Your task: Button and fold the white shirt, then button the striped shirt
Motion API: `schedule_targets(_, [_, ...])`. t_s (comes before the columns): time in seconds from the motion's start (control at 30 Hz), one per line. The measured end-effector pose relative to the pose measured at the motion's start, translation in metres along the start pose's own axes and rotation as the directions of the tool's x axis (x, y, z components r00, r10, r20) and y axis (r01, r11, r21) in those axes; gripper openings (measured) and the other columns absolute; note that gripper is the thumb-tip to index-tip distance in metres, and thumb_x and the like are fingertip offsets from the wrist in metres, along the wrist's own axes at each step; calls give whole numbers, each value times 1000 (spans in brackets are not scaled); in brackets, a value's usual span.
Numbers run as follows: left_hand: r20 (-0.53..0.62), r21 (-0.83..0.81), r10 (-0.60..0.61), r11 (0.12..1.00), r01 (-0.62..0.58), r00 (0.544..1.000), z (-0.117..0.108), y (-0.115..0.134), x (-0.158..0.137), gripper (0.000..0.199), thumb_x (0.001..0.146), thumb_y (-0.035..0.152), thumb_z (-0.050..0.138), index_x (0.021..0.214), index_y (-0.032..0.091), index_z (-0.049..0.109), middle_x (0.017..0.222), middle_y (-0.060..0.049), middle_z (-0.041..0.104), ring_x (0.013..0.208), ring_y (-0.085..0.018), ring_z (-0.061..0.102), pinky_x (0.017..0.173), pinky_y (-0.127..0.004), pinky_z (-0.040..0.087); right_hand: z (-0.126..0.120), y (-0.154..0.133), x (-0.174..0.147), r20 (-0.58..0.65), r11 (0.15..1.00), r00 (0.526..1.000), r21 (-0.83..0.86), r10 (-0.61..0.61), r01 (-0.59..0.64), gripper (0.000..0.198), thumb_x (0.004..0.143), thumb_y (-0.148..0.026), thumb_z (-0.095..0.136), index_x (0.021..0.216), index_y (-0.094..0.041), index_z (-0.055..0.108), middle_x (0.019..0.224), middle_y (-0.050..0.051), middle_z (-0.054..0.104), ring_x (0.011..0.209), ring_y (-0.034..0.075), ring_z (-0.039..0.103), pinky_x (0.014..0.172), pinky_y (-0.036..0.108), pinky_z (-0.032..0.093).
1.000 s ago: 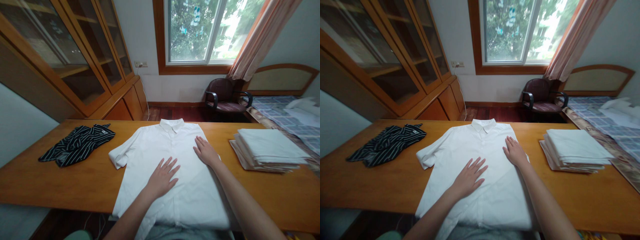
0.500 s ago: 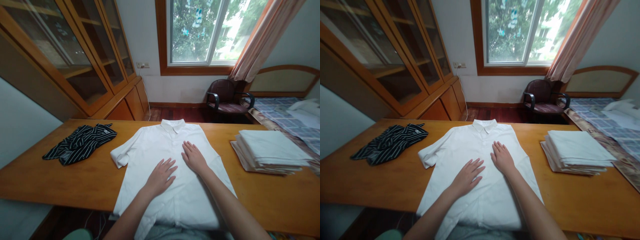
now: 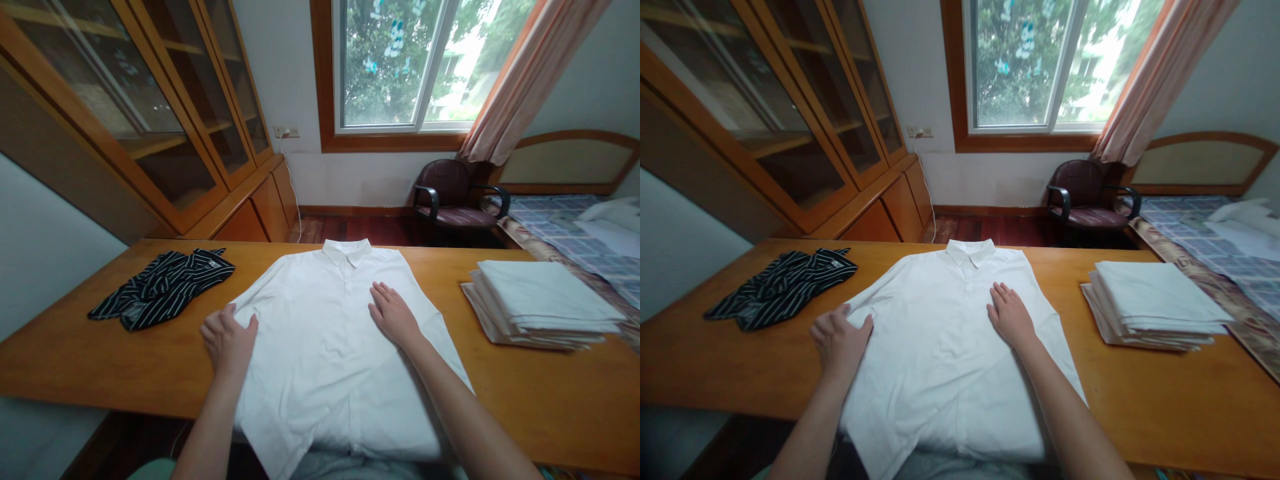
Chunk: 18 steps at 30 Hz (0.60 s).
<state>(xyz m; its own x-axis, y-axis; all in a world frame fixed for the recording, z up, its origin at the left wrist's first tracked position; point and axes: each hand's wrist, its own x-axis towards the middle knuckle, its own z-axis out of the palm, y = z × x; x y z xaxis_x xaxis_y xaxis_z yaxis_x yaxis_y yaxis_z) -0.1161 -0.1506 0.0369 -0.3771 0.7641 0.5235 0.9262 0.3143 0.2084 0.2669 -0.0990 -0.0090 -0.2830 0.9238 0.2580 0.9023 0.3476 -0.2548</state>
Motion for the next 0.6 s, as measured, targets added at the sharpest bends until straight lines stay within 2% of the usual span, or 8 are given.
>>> schedule_targets(0.1, [42, 19, -90, 996, 90, 995, 4, -21, 9, 59, 81, 41, 60, 129, 8, 48, 123, -24, 45, 116, -43, 42, 91, -54, 41, 0, 0, 0, -12, 1000, 1000, 0, -1, 1, 48, 98, -33, 45, 141, -13, 53, 150, 12, 47, 142, 28, 39, 117, 47, 32])
schedule_targets(0.17, [105, -7, -115, 993, 116, 988, 9, -35, 17, 56, 80, 40, 59, 125, 8, 50, 116, -22, 50, 115, -41, 44, 93, -54, 41, 0, 0, 0, -19, 1000, 1000, -1, -2, 2, 48, 98, -33, 45, 140, -13, 53, 150, 12, 48, 141, 28, 40, 117, 47, 32])
schedule_targets(0.27, [319, -41, -139, 986, 160, 938, 16, -55, 32, 32, 85, 41, 52, 101, 15, 60, 93, -14, 57, 99, -35, 55, 87, -46, 46, -1, 0, -1, -25, 1000, 1000, 5, 4, -4, 47, 98, -33, 45, 139, -13, 54, 150, 12, 48, 141, 28, 40, 117, 46, 32])
schedule_targets(0.33, [366, -52, -153, 981, 184, 918, 18, -65, 43, 27, 87, 40, 46, 90, 17, 60, 85, -11, 56, 91, -32, 57, 83, -42, 48, -1, 0, -1, -24, 1000, 1000, 11, 7, -7, 47, 98, -33, 45, 139, -14, 55, 149, 12, 49, 141, 28, 40, 117, 46, 32])
schedule_targets(0.4, [321, -74, -165, 977, 198, 933, 17, -69, 55, 26, 87, 40, 44, 86, 18, 58, 84, -10, 56, 90, -31, 58, 83, -42, 49, -1, 0, -1, -22, 1000, 1000, 15, 6, -6, 47, 97, -33, 45, 139, -14, 55, 149, 12, 49, 141, 29, 41, 116, 47, 32])
schedule_targets(0.47, [228, -132, -152, 974, 185, 962, 15, -68, 67, 24, 85, 38, 45, 86, 18, 58, 87, -11, 56, 94, -32, 57, 88, -43, 48, -2, 0, 0, -21, 1000, 1000, 21, 6, -5, 46, 97, -33, 45, 139, -14, 55, 149, 12, 49, 141, 29, 41, 116, 47, 33])
schedule_targets(0.53, [122, -225, -118, 964, 144, 985, 13, -63, 80, 21, 84, 34, 45, 89, 18, 57, 92, -12, 57, 101, -32, 57, 94, -44, 46, -2, 0, 0, -23, 1000, 1000, 28, 8, -7, 46, 97, -33, 45, 138, -15, 56, 149, 12, 49, 141, 29, 41, 116, 47, 33])
schedule_targets(0.6, [74, -326, -129, 934, 147, 989, 13, -57, 90, 21, 87, 33, 44, 96, 18, 55, 96, -12, 58, 103, -32, 57, 96, -45, 46, -2, 0, 0, -25, 999, 1000, 31, 12, -11, 46, 97, -33, 46, 138, -15, 56, 149, 12, 49, 140, 28, 41, 116, 47, 33])
